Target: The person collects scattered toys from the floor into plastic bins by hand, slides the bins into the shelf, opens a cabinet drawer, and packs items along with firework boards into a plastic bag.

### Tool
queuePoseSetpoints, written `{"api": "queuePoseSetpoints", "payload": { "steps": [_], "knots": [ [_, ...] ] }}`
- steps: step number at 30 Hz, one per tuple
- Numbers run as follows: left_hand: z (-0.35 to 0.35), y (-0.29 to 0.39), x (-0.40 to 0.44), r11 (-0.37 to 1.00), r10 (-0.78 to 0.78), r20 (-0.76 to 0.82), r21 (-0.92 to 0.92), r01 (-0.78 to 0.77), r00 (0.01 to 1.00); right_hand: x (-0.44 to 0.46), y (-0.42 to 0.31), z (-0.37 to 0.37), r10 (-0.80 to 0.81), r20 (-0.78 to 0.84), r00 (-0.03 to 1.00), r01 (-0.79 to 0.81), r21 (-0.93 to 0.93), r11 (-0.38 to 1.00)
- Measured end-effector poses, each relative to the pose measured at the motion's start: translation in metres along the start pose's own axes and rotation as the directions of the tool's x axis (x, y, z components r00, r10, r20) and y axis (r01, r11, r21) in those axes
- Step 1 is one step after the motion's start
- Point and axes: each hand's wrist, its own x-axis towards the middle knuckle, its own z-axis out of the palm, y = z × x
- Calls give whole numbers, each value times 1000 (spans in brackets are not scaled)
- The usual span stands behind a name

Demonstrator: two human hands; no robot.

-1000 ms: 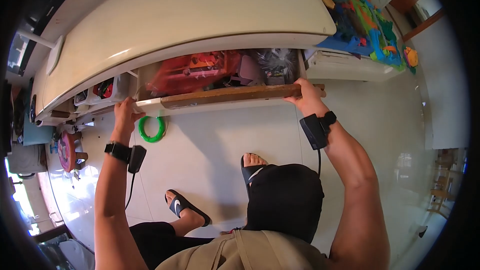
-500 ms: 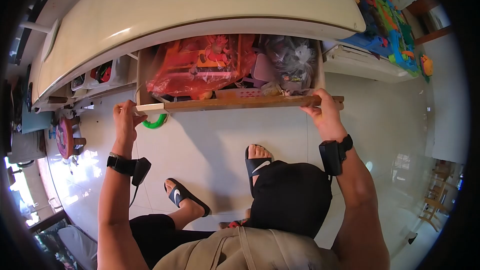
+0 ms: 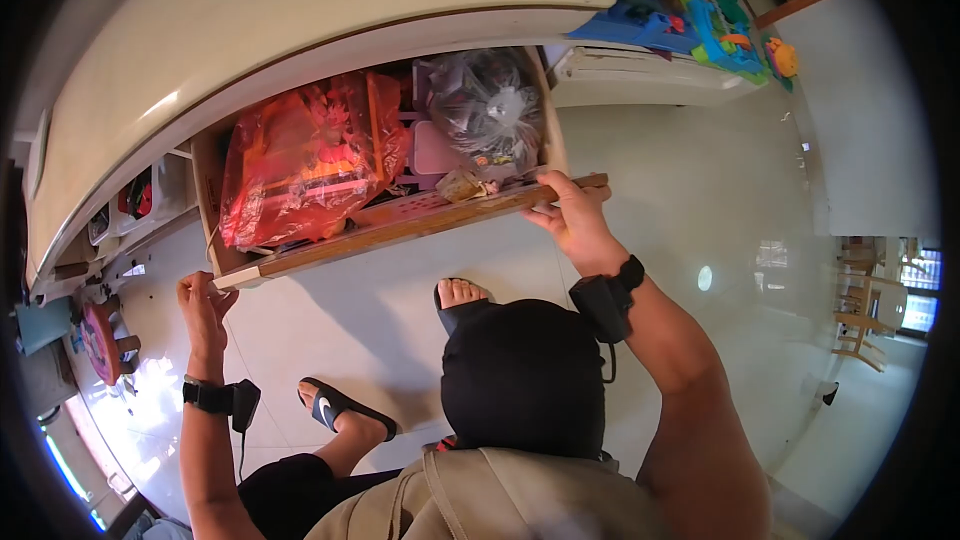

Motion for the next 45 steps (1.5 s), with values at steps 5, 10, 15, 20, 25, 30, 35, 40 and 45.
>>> {"api": "queuePoseSetpoints", "payload": {
  "steps": [5, 10, 15, 20, 25, 30, 35, 40, 45],
  "knots": [
    [-15, -9, 7, 987, -27, 36, 158, 21, 999, -1, -2, -5, -411, -44, 911, 377, -319, 869],
    [-31, 46, -39, 942, 26, 164, 327, -79, 986, -22, -67, 45, -493, 817, 298, 698, -539, -472],
    [-29, 115, -142, 888, 120, 376, 374, -269, 919, 35, -24, 91, -395, 696, 599, 643, -713, -280],
    [-31, 120, -174, 875, 272, 452, 251, -414, 849, 75, -40, 84, -443, 713, 543, 646, -692, -323],
    [-31, 102, -159, 927, 124, 545, 234, -292, 829, 55, -107, 51, -47, 555, 831, 449, -617, 646],
    [-49, 85, -140, 738, 152, 557, 486, -468, 817, 30, -131, 37, 84, 665, 742, 314, -455, 833],
    [-61, 72, -128, 632, 313, 536, 498, -593, 784, 7, -137, 49, 124, 689, 714, 373, -525, 765],
    [-79, 53, -136, 399, 387, 562, 613, -682, 731, -76, -137, 95, 330, 723, 608, 628, -691, 357],
    [-96, 44, -149, 353, 167, 566, 730, -585, 807, -122, -94, 141, 521, 757, 393, 856, -508, 92]
  ]
}}
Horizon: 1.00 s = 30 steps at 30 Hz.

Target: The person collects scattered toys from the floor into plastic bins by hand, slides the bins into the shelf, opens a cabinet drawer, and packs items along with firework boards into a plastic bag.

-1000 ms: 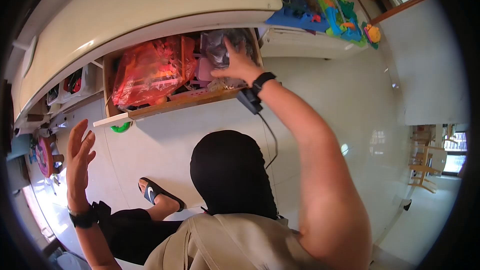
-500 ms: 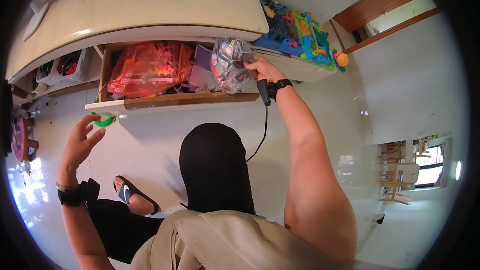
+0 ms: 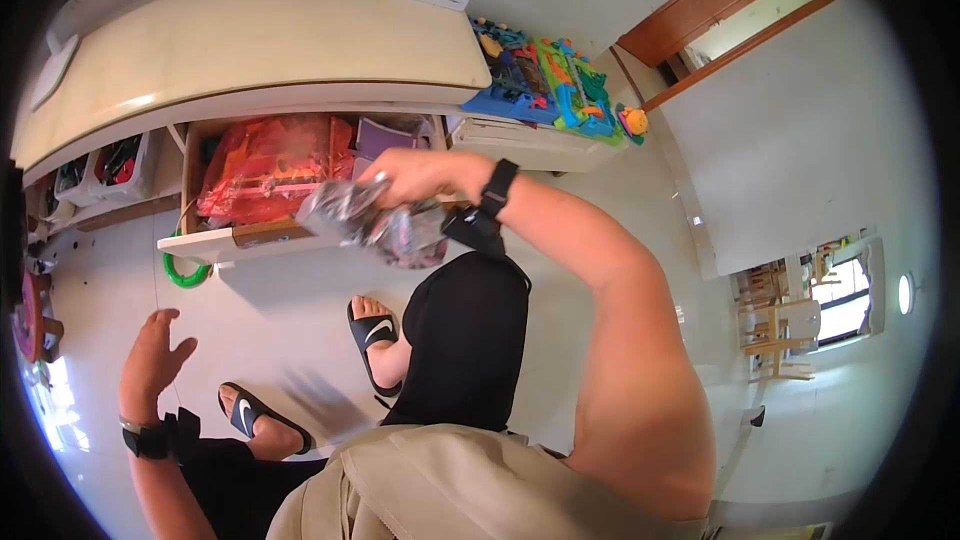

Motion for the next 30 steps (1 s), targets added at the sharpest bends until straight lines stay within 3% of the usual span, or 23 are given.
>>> {"api": "queuePoseSetpoints", "payload": {
  "steps": [3, 5, 7, 9, 11, 13, 14, 16, 17, 18, 19, 20, 21, 22, 23, 24, 25, 26, 27, 28, 29, 30],
  "knots": [
    [6, 1, -6, 995, -67, 73, 75, 62, 995, 28, -9, 41, -81, 3, 997, 81, -41, 996],
    [12, 2, -8, 993, -71, 77, 99, 64, 994, 52, -8, 76, -12, -3, 1000, 11, -239, 971],
    [13, 6, -7, 994, -55, 139, 105, 40, 989, 83, 22, 124, -98, -78, 992, 53, -447, 893],
    [9, 15, -9, 991, -65, 152, 127, 46, 986, 104, 36, 173, -22, -199, 980, -65, -420, 905],
    [10, 19, -9, 994, -40, 155, 106, 24, 987, 125, 51, 198, 31, -188, 982, -101, -376, 921],
    [12, 17, -7, 993, -54, 153, 109, 37, 987, 144, 59, 209, 167, -22, 986, -161, -409, 898],
    [13, 14, -8, 993, -47, 140, 111, 31, 989, 153, 73, 219, 14, -154, 988, -70, -366, 928],
    [14, 10, -13, 995, -42, 109, 95, 32, 993, 151, 44, 194, -125, -244, 962, 79, -188, 979],
    [13, 10, -16, 995, -61, 111, 87, 52, 992, 144, 11, 166, -61, -250, 966, -11, -279, 960],
    [10, 11, -18, 994, -65, 110, 95, 54, 992, 147, 11, 153, -156, -533, 831, 86, -154, 984],
    [8, 11, -19, 993, -68, 108, 104, 57, 992, 153, 13, 132, -234, -706, 669, 147, -183, 972],
    [7, 10, -20, 992, -87, 108, 100, 76, 990, 157, 14, 112, -139, -802, 580, 136, -73, 988],
    [7, 9, -19, 991, -83, 124, 111, 70, 989, 169, 37, 93, -243, -915, 323, 107, -220, 970],
    [7, 7, -19, 990, -79, 140, 124, 62, 987, 174, 54, 75, -189, -943, 273, -41, -208, 977],
    [8, 6, -20, 989, -93, 137, 125, 76, 986, 168, 42, 70, -16, -983, 182, -321, -75, 944],
    [8, 6, -19, 989, -96, 148, 128, 77, 984, 177, 65, 61, 209, -953, 218, -222, 160, 962],
    [9, 6, -18, 988, -97, 158, 131, 76, 983, 207, 130, 47, 353, -822, 447, 219, 483, 848],
    [9, 6, -19, 987, -105, 159, 134, 83, 982, 199, 114, 44, 457, -639, 618, 316, 735, 600],
    [10, 5, -19, 987, -111, 153, 134, 91, 982, 191, 97, 42, 463, -419, 781, 322, 906, 276],
    [12, 2, -19, 988, -102, 149, 132, 82, 984, 199, 109, 32, 456, -417, 786, 320, 906, 277],
    [12, 0, -20, 989, -93, 148, 130, 74, 985, 210, 119, 19, 405, -317, 857, 249, 945, 212],
    [12, 0, -21, 988, -101, 147, 128, 82, 984, 209, 88, 20, 440, -308, 844, 258, 951, 171]
  ]
}}
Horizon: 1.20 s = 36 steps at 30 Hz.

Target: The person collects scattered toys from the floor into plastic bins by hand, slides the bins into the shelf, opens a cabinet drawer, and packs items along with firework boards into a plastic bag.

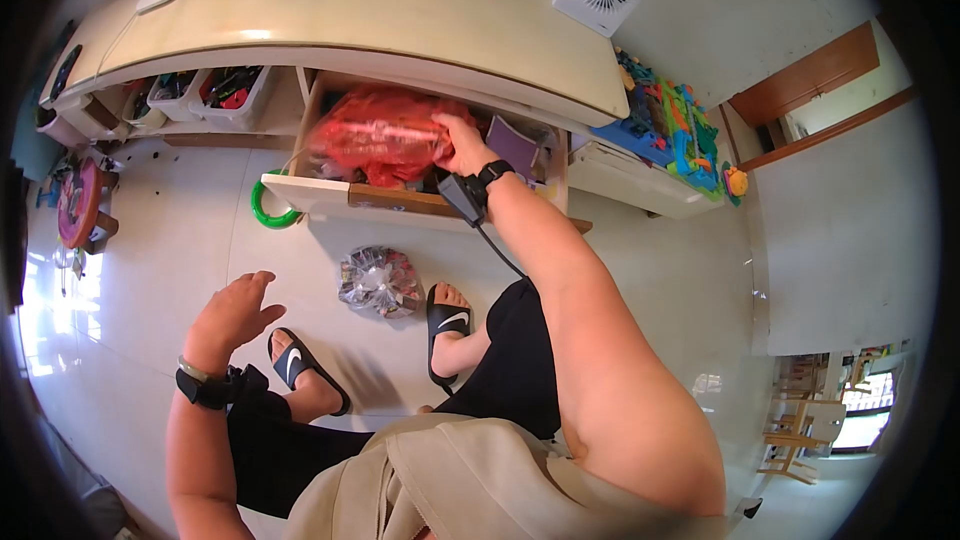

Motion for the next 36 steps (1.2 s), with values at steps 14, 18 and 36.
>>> {"api": "queuePoseSetpoints", "payload": {
  "steps": [14, 18, 36],
  "knots": [
    [16, -13, 8, 990, 140, -126, 26, -138, 982, -130, -51, 10, 54, -32, 998, -29, 528, 849],
    [15, -4, 20, 969, 212, -231, -76, -235, 950, -112, -53, -39, 90, -38, 995, -49, 600, 799],
    [-15, 38, 50, 817, 282, -770, -121, -564, 573, -152, -17, 142, -177, 567, 805, 421, -336, 843]
  ]
}}
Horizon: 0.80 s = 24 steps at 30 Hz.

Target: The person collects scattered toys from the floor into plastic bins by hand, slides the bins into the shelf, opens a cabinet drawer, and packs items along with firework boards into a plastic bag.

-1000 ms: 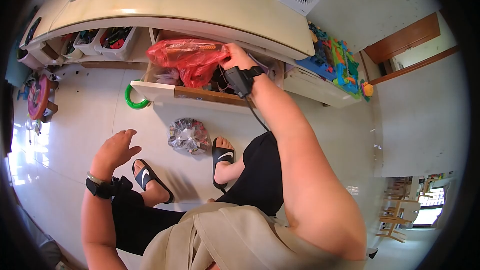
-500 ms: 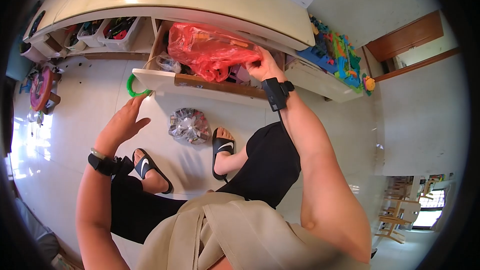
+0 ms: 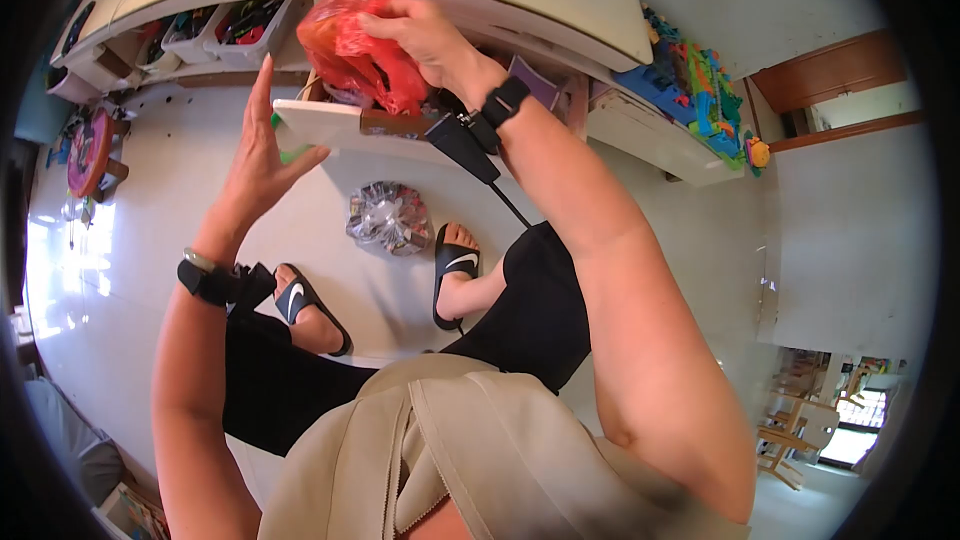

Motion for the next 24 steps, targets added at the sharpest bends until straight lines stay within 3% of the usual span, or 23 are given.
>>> {"api": "queuePoseSetpoints", "payload": {
  "steps": [2, 4, 5, 7, 8, 9, 12, 14, 15, 17, 18, 19, 21, 23, 24],
  "knots": [
    [1, 2, 5, 994, -47, -28, -103, 44, 999, 6, -6, 32, 2, 5, 1000, -2, -86, 996],
    [3, 6, 12, 951, -89, -116, -306, 49, 989, 12, -8, 62, -46, 183, 982, 68, -113, 991],
    [3, 0, 14, 951, -94, -121, -303, 54, 988, 16, -12, 75, -44, 191, 981, 66, -114, 991],
    [8, -23, 19, 851, -228, -28, -491, 185, 973, 21, -19, 95, -110, 371, 922, 209, -238, 949],
    [14, -44, 23, 809, -403, -110, -507, 297, 909, 23, -26, 98, -140, 399, 906, 287, -338, 897],
    [-1, -17, 31, 544, -547, -58, -783, 302, 835, 21, -32, 102, -172, 355, 919, 300, -346, 889],
    [-26, -28, 42, 484, -586, -91, -837, 257, 805, 40, -15, 77, -274, 354, 894, 411, -404, 817],
    [-37, -42, 43, 319, -662, -48, -921, 223, 748, 39, 8, 49, -492, 214, 844, 521, -548, 655],
    [-42, -41, 44, 319, -666, -54, -922, 219, 744, 31, 19, 36, -490, 221, 843, 523, -546, 654],
    [-51, -37, 44, 252, -685, -55, -953, 166, 726, 9, 44, 22, -574, 188, 797, 457, -809, 370],
    [-51, -39, 43, 253, -669, -45, -952, 171, 742, -1, 64, 23, -571, 192, 798, 460, -807, 371],
    [-50, -42, 45, 253, -671, -46, -952, 170, 740, -12, 85, 24, -612, 167, 773, 341, -923, 179],
    [-45, -43, 47, 254, -550, 14, -950, 184, 835, -18, 102, 24, -652, 150, 743, 185, -983, -16],
    [-41, -38, 49, 260, -500, 37, -946, 191, 865, -19, 108, 17, -568, 43, 822, 10, -998, -62],
    [-41, -34, 51, 271, -453, 52, -943, 193, 890, -13, 105, 12, -648, 18, 761, -54, -994, -90]
  ]
}}
